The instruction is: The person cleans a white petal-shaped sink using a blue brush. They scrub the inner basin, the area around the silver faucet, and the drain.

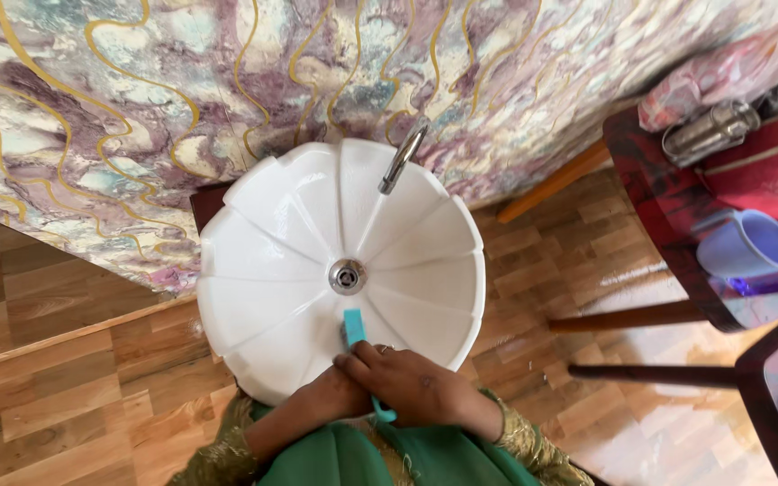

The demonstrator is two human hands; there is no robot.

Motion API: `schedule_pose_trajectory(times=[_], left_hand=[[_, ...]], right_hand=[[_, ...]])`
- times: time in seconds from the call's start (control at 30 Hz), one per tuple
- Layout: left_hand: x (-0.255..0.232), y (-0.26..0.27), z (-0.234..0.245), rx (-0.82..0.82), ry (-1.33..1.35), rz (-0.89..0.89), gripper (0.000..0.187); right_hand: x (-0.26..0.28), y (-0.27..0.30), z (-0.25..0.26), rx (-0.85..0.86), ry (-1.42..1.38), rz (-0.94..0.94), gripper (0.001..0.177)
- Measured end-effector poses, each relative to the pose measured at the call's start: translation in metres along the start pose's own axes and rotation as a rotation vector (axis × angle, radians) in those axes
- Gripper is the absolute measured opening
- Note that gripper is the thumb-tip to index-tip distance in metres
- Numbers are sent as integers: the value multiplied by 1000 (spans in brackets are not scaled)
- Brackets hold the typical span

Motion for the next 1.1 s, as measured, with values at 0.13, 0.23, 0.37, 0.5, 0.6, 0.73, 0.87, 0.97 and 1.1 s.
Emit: schedule_pose_trajectory(times=[0.13, 0.23, 0.37, 0.5, 0.6, 0.73, 0.87, 0.97, 1.1], left_hand=[[73, -28, 68, -216, 123, 166, 39], [48, -32, 81, -183, 79, 117, 42], [-13, -13, 67, -110, 7, 124, 46], [35, -17, 66, -286, -43, 158, 48], [73, -19, 70, -407, 47, -62, 40], [39, 5, 28, -191, 83, 112, 43], [-23, 50, 34, -341, 60, 28, 53], [46, 32, 60, -329, 134, 368, 25], [5, 17, 82, -368, 70, 125, 29]], right_hand=[[-27, -51, 31, -537, 99, 169, 76], [-33, -41, 28, -308, 97, 25, 76], [-9, -2, 32, -75, -37, 103, 86], [-12, -31, 28, -317, -14, 209, 86], [-18, -55, 14, -475, 140, 110, 82], [-4, -23, 1, -197, 8, 47, 82], [31, 2, 6, -166, -64, 67, 90], [20, -32, 13, -366, -19, 39, 89], [3, -28, 16, -422, -16, -18, 84]])
Point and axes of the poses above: each hand's wrist, its own y-axis away from the middle knuckle, its own z-axis out of the back of the hand, x = y × z, the point moved 9 cm from there along -y, towards the middle knuckle, and after that the axes turned 11 degrees about y, right-handed, at the moved point
